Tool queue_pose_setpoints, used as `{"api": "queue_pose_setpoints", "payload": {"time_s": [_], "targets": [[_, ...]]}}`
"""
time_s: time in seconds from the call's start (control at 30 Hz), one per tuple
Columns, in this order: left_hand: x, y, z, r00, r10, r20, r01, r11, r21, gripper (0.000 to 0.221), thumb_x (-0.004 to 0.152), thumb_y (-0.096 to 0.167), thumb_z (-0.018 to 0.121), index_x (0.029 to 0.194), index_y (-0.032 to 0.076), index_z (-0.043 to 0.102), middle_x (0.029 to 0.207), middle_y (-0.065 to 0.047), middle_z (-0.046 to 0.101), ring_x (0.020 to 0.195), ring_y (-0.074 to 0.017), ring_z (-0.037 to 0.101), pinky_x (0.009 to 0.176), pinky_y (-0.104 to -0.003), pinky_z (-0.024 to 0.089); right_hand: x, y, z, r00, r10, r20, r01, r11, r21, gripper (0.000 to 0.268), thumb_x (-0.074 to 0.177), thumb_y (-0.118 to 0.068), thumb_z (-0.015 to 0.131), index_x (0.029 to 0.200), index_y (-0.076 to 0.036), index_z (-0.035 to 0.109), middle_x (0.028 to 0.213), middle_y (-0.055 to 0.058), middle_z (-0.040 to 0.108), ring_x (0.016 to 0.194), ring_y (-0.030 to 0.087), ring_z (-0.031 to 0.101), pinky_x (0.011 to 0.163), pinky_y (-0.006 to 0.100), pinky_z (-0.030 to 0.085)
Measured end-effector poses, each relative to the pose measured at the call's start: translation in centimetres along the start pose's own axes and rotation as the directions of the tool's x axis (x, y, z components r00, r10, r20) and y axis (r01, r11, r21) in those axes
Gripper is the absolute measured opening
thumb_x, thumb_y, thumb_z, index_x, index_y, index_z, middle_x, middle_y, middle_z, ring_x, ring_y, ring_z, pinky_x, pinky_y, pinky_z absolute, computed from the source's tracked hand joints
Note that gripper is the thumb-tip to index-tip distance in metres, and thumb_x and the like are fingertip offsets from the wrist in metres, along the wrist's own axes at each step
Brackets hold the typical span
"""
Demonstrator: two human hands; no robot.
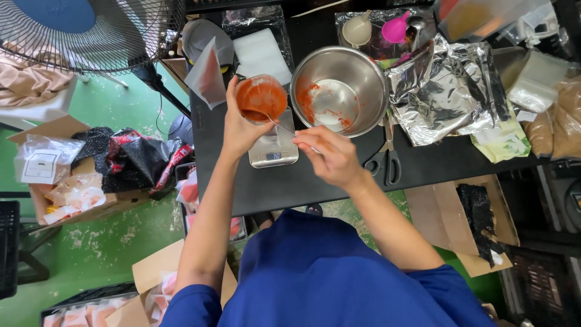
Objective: The person transfers a red sauce from a large foil bag into a small clear plastic pouch using a spoon, and then weighs the pouch on a digital scale. The person also scrapes leftover sauce from a metal bowl using the spoon.
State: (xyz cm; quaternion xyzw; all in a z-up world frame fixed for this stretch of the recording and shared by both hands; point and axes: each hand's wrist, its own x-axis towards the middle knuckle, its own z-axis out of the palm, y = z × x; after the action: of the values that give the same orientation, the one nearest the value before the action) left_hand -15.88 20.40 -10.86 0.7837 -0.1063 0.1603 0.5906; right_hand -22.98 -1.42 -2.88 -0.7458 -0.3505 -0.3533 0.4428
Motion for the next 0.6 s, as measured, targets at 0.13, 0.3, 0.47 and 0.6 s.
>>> {"api": "queue_pose_setpoints", "payload": {"time_s": [0.13, 0.3, 0.47, 0.6], "targets": [[0.0, 0.2, 0.0, 0.999, 0.031, 0.013, -0.031, 0.999, -0.014, 0.131, 0.064, 0.012, 0.104, 0.162, 0.012, 0.017, 0.152, -0.019, 0.048, 0.143, -0.0395, 0.045, 0.121, -0.055, 0.031, 0.5, 2.2, -2.1, 0.999, -0.047, -0.002, 0.047, 0.998, -0.035, 0.011, 0.099, -0.007, 0.069, 0.101, -0.007, 0.079, 0.096, 0.005, 0.076, 0.074, 0.024, 0.074, 0.070, 0.031, 0.060], [-0.2, 0.7, 0.7, 0.999, 0.040, -0.023, -0.040, 0.999, -0.012, 0.128, 0.067, 0.013, 0.103, 0.161, 0.010, 0.015, 0.152, -0.020, 0.047, 0.144, -0.0400, 0.044, 0.122, -0.055, 0.031, -1.3, 1.7, 1.4, 0.983, -0.113, -0.147, 0.085, 0.980, -0.182, 0.010, 0.097, -0.002, 0.070, 0.101, -0.004, 0.080, 0.096, 0.009, 0.076, 0.073, 0.028, 0.074, 0.069, 0.033, 0.060], [-0.1, -0.1, 0.3, 0.999, 0.040, -0.012, -0.040, 0.999, -0.002, 0.130, 0.065, 0.015, 0.104, 0.160, 0.011, 0.015, 0.151, -0.019, 0.047, 0.143, -0.0396, 0.044, 0.122, -0.054, 0.030, -2.0, -0.5, 0.8, 0.998, 0.007, -0.067, -0.009, 1.000, -0.019, 0.009, 0.096, -0.005, 0.071, 0.099, -0.006, 0.079, 0.095, 0.010, 0.075, 0.079, 0.031, 0.075, 0.071, 0.038, 0.062], [-0.1, 0.4, 0.0, 0.997, 0.076, 0.027, -0.075, 0.996, -0.040, 0.131, 0.065, 0.011, 0.104, 0.161, 0.011, 0.014, 0.151, -0.019, 0.049, 0.143, -0.0399, 0.045, 0.122, -0.056, 0.030, -0.8, 1.2, -1.8, 0.994, 0.084, -0.072, -0.085, 0.996, -0.011, 0.013, 0.101, -0.007, 0.067, 0.099, -0.007, 0.079, 0.092, 0.007, 0.076, 0.080, 0.026, 0.075, 0.075, 0.036, 0.060]]}}
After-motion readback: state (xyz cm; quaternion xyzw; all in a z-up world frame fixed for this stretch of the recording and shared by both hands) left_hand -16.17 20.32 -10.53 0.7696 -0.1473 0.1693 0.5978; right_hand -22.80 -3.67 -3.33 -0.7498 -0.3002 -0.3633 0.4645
